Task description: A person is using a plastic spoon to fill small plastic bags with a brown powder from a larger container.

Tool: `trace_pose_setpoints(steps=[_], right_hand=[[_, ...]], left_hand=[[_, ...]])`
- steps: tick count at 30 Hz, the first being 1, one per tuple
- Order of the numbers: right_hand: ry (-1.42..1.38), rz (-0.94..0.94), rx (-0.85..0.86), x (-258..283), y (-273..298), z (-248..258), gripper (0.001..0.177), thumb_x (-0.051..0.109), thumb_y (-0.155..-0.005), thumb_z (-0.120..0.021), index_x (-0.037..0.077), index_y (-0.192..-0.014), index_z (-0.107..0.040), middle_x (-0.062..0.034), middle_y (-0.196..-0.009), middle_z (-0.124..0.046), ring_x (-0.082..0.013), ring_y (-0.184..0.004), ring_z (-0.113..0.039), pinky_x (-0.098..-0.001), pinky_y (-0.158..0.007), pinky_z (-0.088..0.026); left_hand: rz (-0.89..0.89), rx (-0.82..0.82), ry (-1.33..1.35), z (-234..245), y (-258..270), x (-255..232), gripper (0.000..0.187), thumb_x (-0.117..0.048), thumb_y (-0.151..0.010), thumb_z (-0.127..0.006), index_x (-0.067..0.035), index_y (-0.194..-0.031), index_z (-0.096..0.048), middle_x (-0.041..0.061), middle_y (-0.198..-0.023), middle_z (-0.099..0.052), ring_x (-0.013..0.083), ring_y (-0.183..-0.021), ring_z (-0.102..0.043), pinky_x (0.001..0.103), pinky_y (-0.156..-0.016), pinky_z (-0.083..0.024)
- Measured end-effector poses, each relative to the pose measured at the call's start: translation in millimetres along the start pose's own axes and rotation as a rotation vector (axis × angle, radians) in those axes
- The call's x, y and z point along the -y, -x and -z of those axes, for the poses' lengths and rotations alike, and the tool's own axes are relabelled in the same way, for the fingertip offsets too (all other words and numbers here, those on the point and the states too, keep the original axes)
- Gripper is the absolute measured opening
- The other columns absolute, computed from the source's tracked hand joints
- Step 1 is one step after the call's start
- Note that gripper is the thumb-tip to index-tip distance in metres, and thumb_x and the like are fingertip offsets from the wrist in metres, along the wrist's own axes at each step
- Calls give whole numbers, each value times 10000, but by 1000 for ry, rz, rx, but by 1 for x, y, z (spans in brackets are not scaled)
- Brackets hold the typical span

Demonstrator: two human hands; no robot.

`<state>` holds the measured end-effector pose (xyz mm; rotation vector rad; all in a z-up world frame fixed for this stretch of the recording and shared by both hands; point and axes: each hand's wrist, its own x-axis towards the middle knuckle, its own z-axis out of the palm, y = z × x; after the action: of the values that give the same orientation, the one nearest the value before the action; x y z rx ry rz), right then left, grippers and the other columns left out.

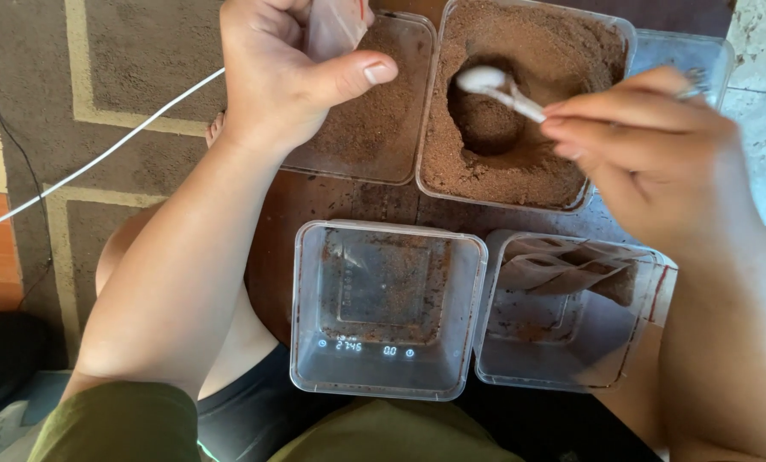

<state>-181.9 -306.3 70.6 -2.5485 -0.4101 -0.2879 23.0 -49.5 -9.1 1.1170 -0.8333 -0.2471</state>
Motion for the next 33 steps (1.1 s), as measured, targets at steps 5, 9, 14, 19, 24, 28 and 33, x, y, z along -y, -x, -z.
trace_pose_setpoints(steps=[5, 9, 14, 19, 24, 28, 33], right_hand=[[-31, -3, 27, 5, 1, 7, 119, -182, -1094, -688, -117, -1100, -788, -237, -1189, -754, -343, -981, -643, -434, -967, -489], [63, 14, 38, 1, 4, 2, 124, -177, -1076, -743, -78, -1118, -807, -232, -1201, -769, -346, -1001, -622, -395, -822, -508], [128, 33, -18, 9, 3, 6, 66, -125, -1120, -791, -82, -1073, -807, -213, -1162, -771, -377, -995, -637, -378, -797, -498], [33, 18, 50, 9, -1, 2, 92, -144, -1032, -757, -73, -1081, -790, -224, -1178, -750, -359, -1013, -629, -429, -900, -524], [64, 56, -14, 2, 1, -4, 86, -199, -1039, -792, -130, -1090, -799, -257, -1134, -762, -371, -993, -617, -389, -830, -514], [27, 49, 54, 9, -3, 1, 91, -159, -1059, -705, -105, -1081, -775, -244, -1170, -729, -375, -999, -627, -429, -874, -515], [46, 15, 81, 10, -3, 2, 124, -154, -1057, -703, -88, -1125, -784, -223, -1193, -741, -381, -1059, -616, -422, -905, -546]], left_hand=[[-36, 2, 36, -2, -4, -1, 586, -150, -968, -792, -119, -702, -271, 13, -687, -267, 191, -716, -314, 400, -740, -316], [4, -75, -122, 5, 4, 9, 431, -117, -944, -826, -99, -824, -412, 60, -854, -516, 197, -859, -543, 391, -825, -504], [33, -30, -234, 0, 3, -2, 305, -227, -969, -816, -49, -934, -570, 63, -952, -620, 153, -874, -563, 299, -784, -430], [-33, 19, -197, -4, -1, -10, 316, -201, -984, -791, -37, -920, -529, 83, -916, -566, 205, -868, -554, 343, -798, -444], [-27, 36, -181, -6, -2, -15, 324, -196, -989, -792, -50, -909, -514, 82, -905, -556, 207, -856, -547, 345, -786, -424], [-100, 62, -189, -6, -3, -16, 310, -170, -982, -802, -37, -934, -527, 96, -920, -571, 228, -847, -558, 368, -782, -452], [-172, 80, -324, -4, -4, -21, 342, -181, -958, -846, 4, -941, -559, 116, -921, -628, 243, -854, -628, 367, -774, -478]])
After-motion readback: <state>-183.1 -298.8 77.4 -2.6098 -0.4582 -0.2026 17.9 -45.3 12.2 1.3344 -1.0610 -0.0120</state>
